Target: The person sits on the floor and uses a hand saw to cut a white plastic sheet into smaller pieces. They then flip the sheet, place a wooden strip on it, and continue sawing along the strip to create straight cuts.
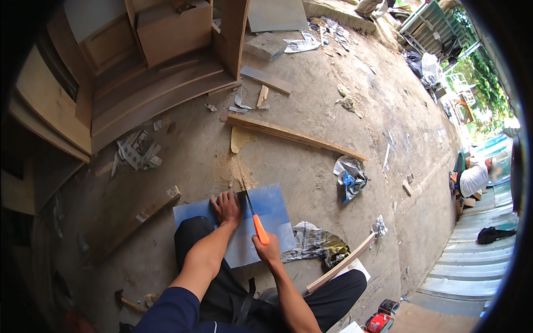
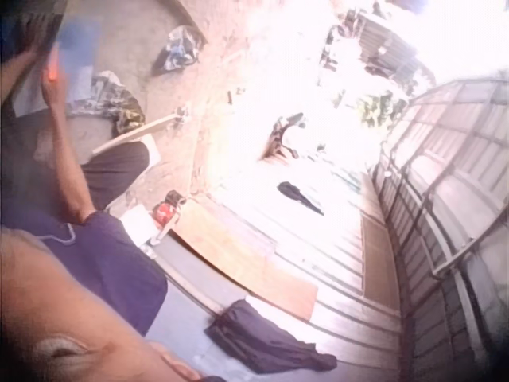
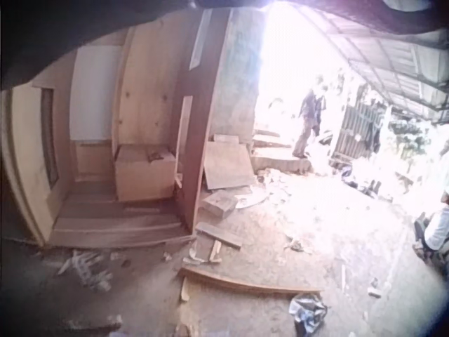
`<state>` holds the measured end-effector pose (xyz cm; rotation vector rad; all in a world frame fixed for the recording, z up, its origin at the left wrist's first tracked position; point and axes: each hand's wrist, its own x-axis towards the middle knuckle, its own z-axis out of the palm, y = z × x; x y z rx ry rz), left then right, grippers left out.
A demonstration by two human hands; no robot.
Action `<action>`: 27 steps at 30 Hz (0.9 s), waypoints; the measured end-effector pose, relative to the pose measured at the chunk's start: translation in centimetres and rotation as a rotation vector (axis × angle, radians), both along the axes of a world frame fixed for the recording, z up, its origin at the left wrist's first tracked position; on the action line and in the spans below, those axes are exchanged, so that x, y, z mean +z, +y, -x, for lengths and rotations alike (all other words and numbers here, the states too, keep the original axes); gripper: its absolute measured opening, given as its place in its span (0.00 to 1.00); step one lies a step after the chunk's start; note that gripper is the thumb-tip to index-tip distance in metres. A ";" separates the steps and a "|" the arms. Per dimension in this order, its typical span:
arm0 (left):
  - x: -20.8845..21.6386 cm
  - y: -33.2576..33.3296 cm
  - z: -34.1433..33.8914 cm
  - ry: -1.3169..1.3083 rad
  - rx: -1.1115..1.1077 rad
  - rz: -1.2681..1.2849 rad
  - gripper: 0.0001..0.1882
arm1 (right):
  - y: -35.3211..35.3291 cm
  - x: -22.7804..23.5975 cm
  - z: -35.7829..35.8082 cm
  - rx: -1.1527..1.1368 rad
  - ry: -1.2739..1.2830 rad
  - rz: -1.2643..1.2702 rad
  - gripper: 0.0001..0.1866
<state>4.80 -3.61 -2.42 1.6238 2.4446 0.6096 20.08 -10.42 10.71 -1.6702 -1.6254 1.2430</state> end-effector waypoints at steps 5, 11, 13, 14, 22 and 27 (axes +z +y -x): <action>0.1 0.0 -0.2 0.022 0.017 0.052 0.18 | -7.6 3.2 -4.6 -0.017 0.033 0.014 0.13; 0.1 0.0 -0.7 0.030 0.018 -0.021 0.14 | -4.0 -0.5 -2.7 -0.001 -0.024 -0.079 0.13; 0.1 0.4 -0.1 0.040 -0.003 -0.001 0.14 | -1.1 -1.2 -1.1 0.014 -0.027 -0.023 0.14; 0.2 0.3 -0.1 0.031 0.001 -0.014 0.14 | -1.5 -0.8 -1.2 0.017 -0.027 -0.017 0.14; 1.6 0.1 -0.3 0.041 -0.005 0.052 0.15 | -7.5 3.1 -4.8 -0.014 0.050 0.047 0.13; 1.2 0.4 -0.7 0.011 -0.012 0.029 0.15 | 0.1 -1.8 -1.3 -0.010 0.026 0.050 0.13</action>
